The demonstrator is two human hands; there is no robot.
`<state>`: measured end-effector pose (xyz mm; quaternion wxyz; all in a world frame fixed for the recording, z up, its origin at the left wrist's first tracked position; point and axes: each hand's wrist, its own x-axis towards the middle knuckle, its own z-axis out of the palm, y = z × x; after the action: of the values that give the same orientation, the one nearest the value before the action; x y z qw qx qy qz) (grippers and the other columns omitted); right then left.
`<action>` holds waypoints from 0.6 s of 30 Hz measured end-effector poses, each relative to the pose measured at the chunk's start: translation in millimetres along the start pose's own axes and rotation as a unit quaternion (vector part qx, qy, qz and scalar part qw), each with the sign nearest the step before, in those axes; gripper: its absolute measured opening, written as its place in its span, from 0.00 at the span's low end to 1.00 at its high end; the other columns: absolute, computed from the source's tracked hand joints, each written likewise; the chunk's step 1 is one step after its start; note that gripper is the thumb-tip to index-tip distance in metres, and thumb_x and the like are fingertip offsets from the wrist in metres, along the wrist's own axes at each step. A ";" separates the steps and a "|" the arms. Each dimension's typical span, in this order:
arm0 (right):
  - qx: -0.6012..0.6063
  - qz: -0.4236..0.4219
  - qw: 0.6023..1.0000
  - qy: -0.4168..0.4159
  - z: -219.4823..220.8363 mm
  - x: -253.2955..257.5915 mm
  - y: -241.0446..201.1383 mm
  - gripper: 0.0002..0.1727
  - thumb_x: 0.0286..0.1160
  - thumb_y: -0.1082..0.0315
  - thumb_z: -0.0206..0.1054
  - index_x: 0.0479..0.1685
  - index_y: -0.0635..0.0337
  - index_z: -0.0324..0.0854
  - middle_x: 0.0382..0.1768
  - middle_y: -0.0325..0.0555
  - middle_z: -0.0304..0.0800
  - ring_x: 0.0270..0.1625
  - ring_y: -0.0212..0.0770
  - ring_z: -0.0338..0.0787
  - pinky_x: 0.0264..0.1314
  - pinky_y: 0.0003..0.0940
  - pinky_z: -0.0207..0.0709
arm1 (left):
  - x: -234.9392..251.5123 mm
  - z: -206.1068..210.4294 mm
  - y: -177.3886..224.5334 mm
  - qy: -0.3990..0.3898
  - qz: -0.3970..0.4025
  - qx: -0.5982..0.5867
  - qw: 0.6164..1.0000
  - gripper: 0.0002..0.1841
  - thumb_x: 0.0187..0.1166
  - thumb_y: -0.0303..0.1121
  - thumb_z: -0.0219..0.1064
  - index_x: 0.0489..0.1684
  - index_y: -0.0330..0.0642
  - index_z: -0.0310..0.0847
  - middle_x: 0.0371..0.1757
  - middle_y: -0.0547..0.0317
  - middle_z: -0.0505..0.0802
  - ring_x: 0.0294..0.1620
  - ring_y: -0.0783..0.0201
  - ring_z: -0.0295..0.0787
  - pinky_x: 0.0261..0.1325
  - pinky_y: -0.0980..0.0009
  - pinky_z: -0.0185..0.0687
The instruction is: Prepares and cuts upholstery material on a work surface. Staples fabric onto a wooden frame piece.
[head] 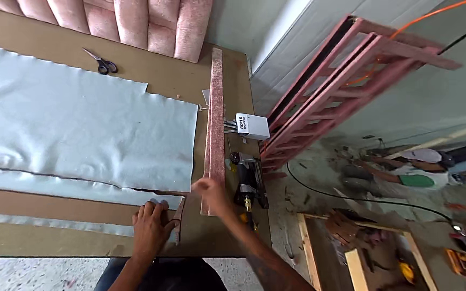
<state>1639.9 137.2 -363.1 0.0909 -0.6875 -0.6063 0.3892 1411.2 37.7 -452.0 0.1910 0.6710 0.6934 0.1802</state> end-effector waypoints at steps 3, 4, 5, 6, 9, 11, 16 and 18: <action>-0.072 0.040 0.976 0.200 -80.3 16.2 60.8 0.26 0.78 0.47 0.71 0.64 0.58 0.84 0.57 0.56 0.89 0.58 0.56 0.89 0.63 0.62 0.83 | -2.9 -2.7 -3.3 -0.011 0.005 -0.006 1.000 0.34 0.57 0.73 0.72 0.51 0.58 0.91 0.50 0.54 0.90 0.55 0.48 0.86 0.57 0.44 0.79; -0.102 0.071 0.970 0.208 -93.6 23.4 80.9 0.35 0.72 0.44 0.76 0.70 0.61 0.80 0.62 0.62 0.86 0.63 0.62 0.86 0.66 0.66 0.79 | -2.1 -3.8 -3.5 -0.020 0.005 -0.008 1.000 0.33 0.58 0.72 0.72 0.52 0.58 0.90 0.51 0.54 0.90 0.56 0.48 0.86 0.58 0.44 0.79; -0.126 0.101 0.966 0.203 -97.3 30.9 95.2 0.43 0.64 0.41 0.80 0.75 0.62 0.76 0.66 0.66 0.83 0.67 0.65 0.84 0.68 0.68 0.77 | -1.5 -5.7 -3.7 -0.029 0.005 -0.012 1.000 0.32 0.59 0.71 0.73 0.53 0.59 0.90 0.52 0.55 0.89 0.57 0.49 0.85 0.59 0.45 0.78; -0.148 0.126 0.961 0.195 -93.8 38.2 102.3 0.49 0.58 0.40 0.84 0.77 0.62 0.74 0.69 0.68 0.81 0.69 0.67 0.83 0.68 0.69 0.77 | -1.0 -8.3 -4.4 -0.037 0.004 -0.016 0.999 0.31 0.60 0.70 0.73 0.54 0.59 0.90 0.52 0.55 0.89 0.58 0.49 0.85 0.60 0.46 0.78; -0.145 0.164 0.954 0.203 -81.5 50.5 99.2 0.47 0.50 0.53 0.89 0.74 0.63 0.73 0.69 0.69 0.79 0.67 0.68 0.84 0.65 0.69 0.79 | 0.1 -13.9 -7.1 -0.058 -0.002 -0.023 0.998 0.29 0.62 0.67 0.74 0.55 0.60 0.89 0.53 0.55 0.89 0.59 0.50 0.85 0.62 0.46 0.77; -0.095 0.153 0.957 0.228 -91.7 32.9 90.6 0.40 0.52 0.60 0.86 0.70 0.65 0.77 0.58 0.67 0.86 0.58 0.66 0.88 0.59 0.71 0.80 | -1.0 -17.0 -5.7 -0.075 -0.004 -0.033 0.997 0.29 0.63 0.65 0.75 0.56 0.58 0.89 0.55 0.53 0.89 0.60 0.48 0.85 0.63 0.44 0.77; -0.004 0.093 0.993 0.065 -101.3 -58.5 42.8 0.20 0.78 0.57 0.69 0.60 0.62 0.83 0.31 0.50 0.91 0.23 0.47 0.88 0.30 0.50 0.86 | 2.1 -26.0 -10.4 -0.114 -0.018 -0.063 0.991 0.27 0.66 0.61 0.74 0.59 0.58 0.88 0.58 0.52 0.88 0.65 0.49 0.83 0.68 0.45 0.74; -0.059 0.038 0.997 -0.023 -72.8 -89.2 16.0 0.15 0.76 0.58 0.66 0.56 0.53 0.88 0.38 0.44 0.94 0.30 0.42 0.91 0.37 0.49 0.88 | 3.9 -26.1 -11.0 -0.123 -0.017 -0.066 0.990 0.26 0.67 0.60 0.73 0.60 0.59 0.87 0.58 0.53 0.88 0.65 0.49 0.82 0.69 0.45 0.74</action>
<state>1702.4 77.8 -285.2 0.0218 -0.7050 -0.6036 0.3717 1388.3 41.3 -435.2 0.3220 0.6621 0.6624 0.1387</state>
